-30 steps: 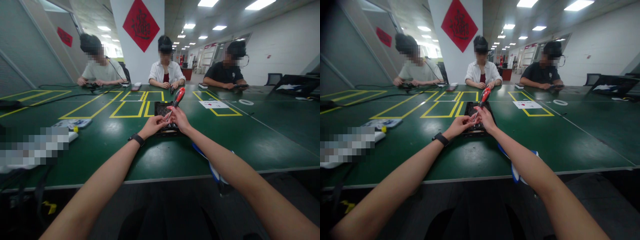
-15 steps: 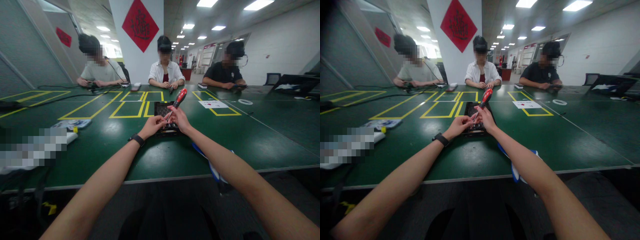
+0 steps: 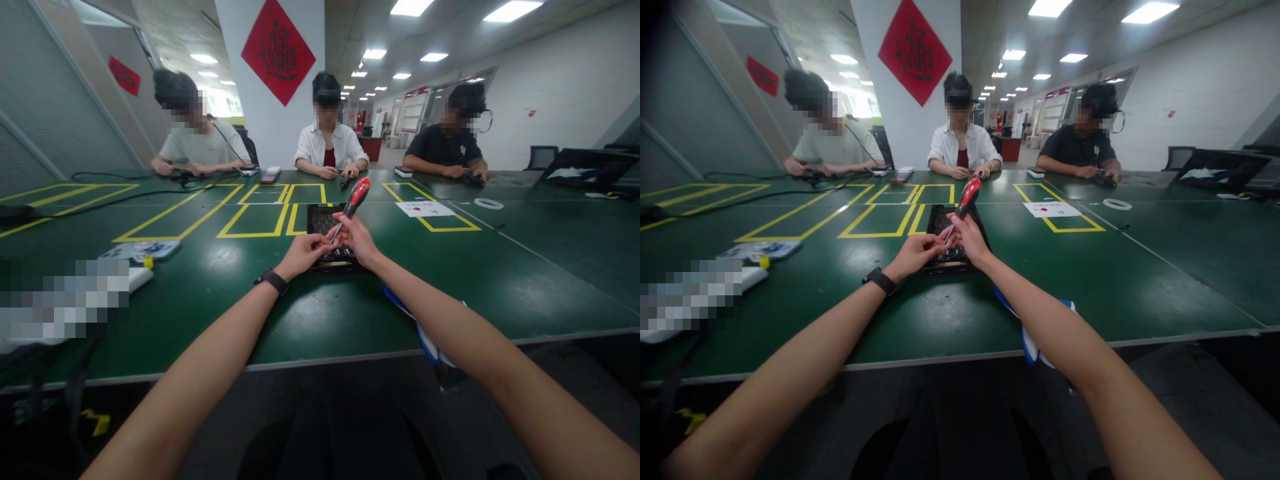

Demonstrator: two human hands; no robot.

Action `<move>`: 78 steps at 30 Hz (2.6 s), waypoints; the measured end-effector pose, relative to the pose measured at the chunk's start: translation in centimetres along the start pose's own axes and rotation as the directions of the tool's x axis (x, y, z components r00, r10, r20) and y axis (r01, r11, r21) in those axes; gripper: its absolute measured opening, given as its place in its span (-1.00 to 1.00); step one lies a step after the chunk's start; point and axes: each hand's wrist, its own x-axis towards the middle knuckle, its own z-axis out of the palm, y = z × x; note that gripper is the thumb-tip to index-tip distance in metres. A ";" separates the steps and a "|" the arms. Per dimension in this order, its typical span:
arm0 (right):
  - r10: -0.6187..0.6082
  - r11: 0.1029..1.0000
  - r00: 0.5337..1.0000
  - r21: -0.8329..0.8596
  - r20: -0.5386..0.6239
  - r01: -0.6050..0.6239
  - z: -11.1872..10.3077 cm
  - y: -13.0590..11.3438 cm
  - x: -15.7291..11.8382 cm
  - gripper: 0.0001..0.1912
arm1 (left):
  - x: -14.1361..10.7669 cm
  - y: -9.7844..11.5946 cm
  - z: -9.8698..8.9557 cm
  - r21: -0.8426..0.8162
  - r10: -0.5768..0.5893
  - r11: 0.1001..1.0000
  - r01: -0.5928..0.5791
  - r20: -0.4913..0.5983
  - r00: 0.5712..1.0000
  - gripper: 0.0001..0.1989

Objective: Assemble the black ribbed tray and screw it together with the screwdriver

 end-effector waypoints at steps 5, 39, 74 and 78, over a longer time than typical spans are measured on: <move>-0.007 1.000 1.000 -0.001 -0.025 0.007 0.0 0.2 0.2 -0.77 | 0.0 0.1 0.1 0.017 0.009 1.000 -0.008 -0.025 1.000 -0.68; -0.039 0.997 0.999 -0.060 0.009 0.040 0.0 0.2 0.0 -0.69 | 0.1 0.1 -0.2 0.256 0.092 0.963 -0.089 0.000 0.996 -0.77; 0.002 1.000 1.000 -0.026 0.018 -0.002 0.3 -0.1 -0.1 -0.69 | 0.1 0.3 0.1 0.177 0.002 0.984 0.008 -0.055 0.998 -0.75; -0.005 0.999 1.000 -0.032 0.004 0.005 0.1 0.0 0.0 -0.69 | 0.1 0.1 0.1 0.041 -0.024 0.999 0.021 0.077 0.997 -0.75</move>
